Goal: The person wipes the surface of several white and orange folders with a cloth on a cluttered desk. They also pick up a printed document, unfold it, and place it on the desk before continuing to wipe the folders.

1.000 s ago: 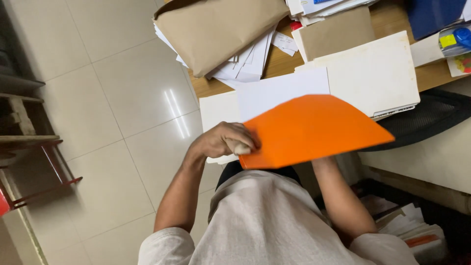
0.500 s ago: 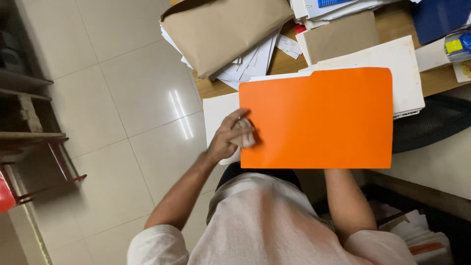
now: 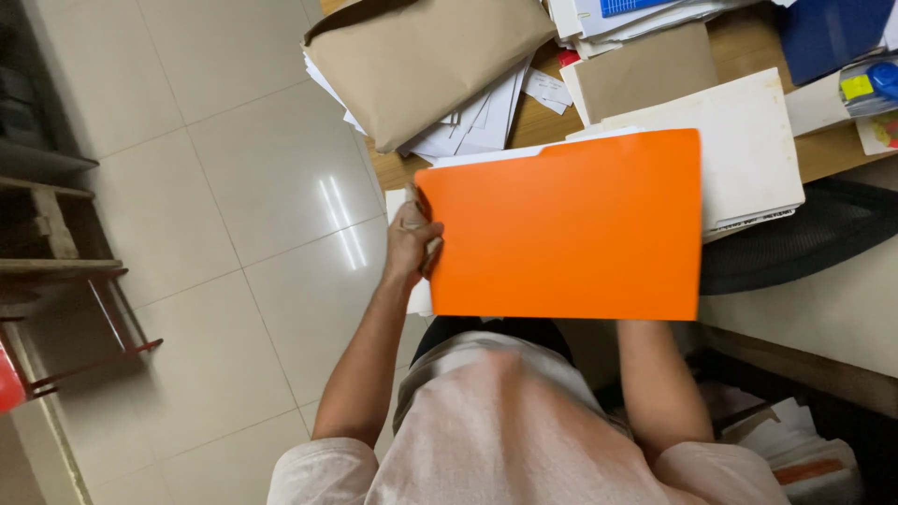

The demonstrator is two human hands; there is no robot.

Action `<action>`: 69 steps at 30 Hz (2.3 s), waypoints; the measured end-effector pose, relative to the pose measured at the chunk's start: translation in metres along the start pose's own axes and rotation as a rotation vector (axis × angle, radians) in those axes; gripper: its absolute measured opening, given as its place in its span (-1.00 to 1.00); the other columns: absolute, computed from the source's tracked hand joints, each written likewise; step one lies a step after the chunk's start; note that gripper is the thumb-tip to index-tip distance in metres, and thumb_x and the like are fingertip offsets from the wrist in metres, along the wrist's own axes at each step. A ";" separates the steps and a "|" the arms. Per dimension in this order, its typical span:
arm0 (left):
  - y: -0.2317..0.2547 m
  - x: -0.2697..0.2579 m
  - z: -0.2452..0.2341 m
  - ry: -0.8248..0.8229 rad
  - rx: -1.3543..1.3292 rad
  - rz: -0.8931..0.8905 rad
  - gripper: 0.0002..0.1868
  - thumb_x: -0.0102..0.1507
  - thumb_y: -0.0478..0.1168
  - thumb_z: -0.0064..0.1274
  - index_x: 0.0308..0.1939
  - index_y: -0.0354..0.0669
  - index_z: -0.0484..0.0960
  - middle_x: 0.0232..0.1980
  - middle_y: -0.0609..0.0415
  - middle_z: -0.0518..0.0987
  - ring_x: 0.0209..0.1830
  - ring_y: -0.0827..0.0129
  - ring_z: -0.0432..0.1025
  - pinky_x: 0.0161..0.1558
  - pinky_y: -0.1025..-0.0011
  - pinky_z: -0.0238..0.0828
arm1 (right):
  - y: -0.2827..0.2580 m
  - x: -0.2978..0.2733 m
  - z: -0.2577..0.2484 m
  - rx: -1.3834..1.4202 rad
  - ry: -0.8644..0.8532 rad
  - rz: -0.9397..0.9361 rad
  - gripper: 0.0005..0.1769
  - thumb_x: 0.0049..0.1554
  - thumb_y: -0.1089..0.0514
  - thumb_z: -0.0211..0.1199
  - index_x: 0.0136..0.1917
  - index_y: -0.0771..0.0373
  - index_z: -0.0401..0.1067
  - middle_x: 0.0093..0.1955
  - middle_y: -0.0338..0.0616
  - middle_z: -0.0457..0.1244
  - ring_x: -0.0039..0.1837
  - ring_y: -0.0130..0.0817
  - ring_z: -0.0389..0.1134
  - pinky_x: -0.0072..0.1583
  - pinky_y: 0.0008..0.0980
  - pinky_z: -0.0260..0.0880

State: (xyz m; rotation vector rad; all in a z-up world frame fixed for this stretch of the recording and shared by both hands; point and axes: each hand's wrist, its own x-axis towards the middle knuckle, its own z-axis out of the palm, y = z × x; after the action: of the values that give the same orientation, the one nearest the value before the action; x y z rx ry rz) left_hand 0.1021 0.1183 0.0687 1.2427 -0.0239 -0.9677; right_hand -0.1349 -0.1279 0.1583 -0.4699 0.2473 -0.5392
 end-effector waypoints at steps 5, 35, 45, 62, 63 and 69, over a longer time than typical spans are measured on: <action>0.009 0.010 -0.021 0.188 0.122 -0.008 -0.73 0.19 -0.57 0.05 -0.08 -0.28 0.47 -0.35 0.07 0.52 -0.60 0.43 0.42 -0.59 0.47 0.40 | -0.016 -0.018 -0.061 -0.159 0.041 0.043 -0.24 0.25 -0.15 0.06 0.59 0.24 0.03 0.53 0.04 0.14 0.51 -0.06 0.23 0.41 -0.05 0.37; -0.128 0.045 0.099 0.448 1.601 0.616 -0.36 0.39 0.06 -0.12 0.48 -0.20 0.36 0.56 -0.29 0.21 0.58 -0.33 -0.04 0.49 -0.30 -0.17 | -0.033 0.031 -0.171 -0.595 0.322 0.671 -0.42 0.19 0.31 0.15 0.47 0.40 0.20 0.37 0.13 0.25 0.33 -0.03 0.36 0.28 -0.07 0.44; -0.129 0.070 0.093 0.675 1.610 0.449 -0.35 0.40 0.06 -0.19 0.55 0.00 0.18 0.59 -0.25 0.10 0.57 -0.33 -0.10 0.43 -0.31 -0.22 | -0.031 0.036 -0.184 -0.507 0.320 0.683 -0.41 0.18 0.31 0.10 0.48 0.34 0.17 0.40 0.12 0.23 0.40 0.02 0.30 0.34 -0.02 0.38; -0.175 0.078 0.228 0.196 1.608 0.501 -0.40 0.45 0.14 -0.37 0.56 0.11 0.19 0.61 -0.08 0.06 0.58 -0.24 -0.18 0.48 -0.18 -0.34 | -0.042 0.048 -0.178 -0.186 0.243 0.742 0.29 0.05 -0.75 -0.33 0.63 0.31 -0.01 0.66 0.13 -0.03 0.64 0.07 -0.01 0.55 0.23 -0.07; -0.181 0.075 0.235 0.200 1.612 0.487 -0.36 0.44 0.18 -0.38 0.56 0.07 0.16 0.60 -0.12 0.03 0.54 -0.30 -0.20 0.45 -0.19 -0.31 | -0.041 0.048 -0.184 -0.129 0.147 0.749 0.31 0.05 -0.77 -0.33 0.64 0.29 -0.01 0.67 0.10 -0.03 0.64 0.06 -0.01 0.56 0.19 -0.08; -0.151 0.017 0.231 -0.066 1.706 0.652 -0.50 0.49 0.14 -0.34 0.53 0.45 0.22 0.66 0.06 0.06 0.70 -0.12 -0.15 0.56 -0.26 -0.22 | -0.040 0.043 -0.202 -0.029 0.072 0.718 0.30 0.09 -0.77 -0.33 0.67 0.29 0.00 0.68 0.05 -0.02 0.63 0.01 -0.01 0.59 0.12 -0.07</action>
State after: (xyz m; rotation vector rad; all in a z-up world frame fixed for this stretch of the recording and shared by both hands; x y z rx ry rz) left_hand -0.0947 -0.0719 0.0269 2.4478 -1.4625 -0.2152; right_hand -0.1860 -0.2554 -0.0014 -0.3580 0.4672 0.1494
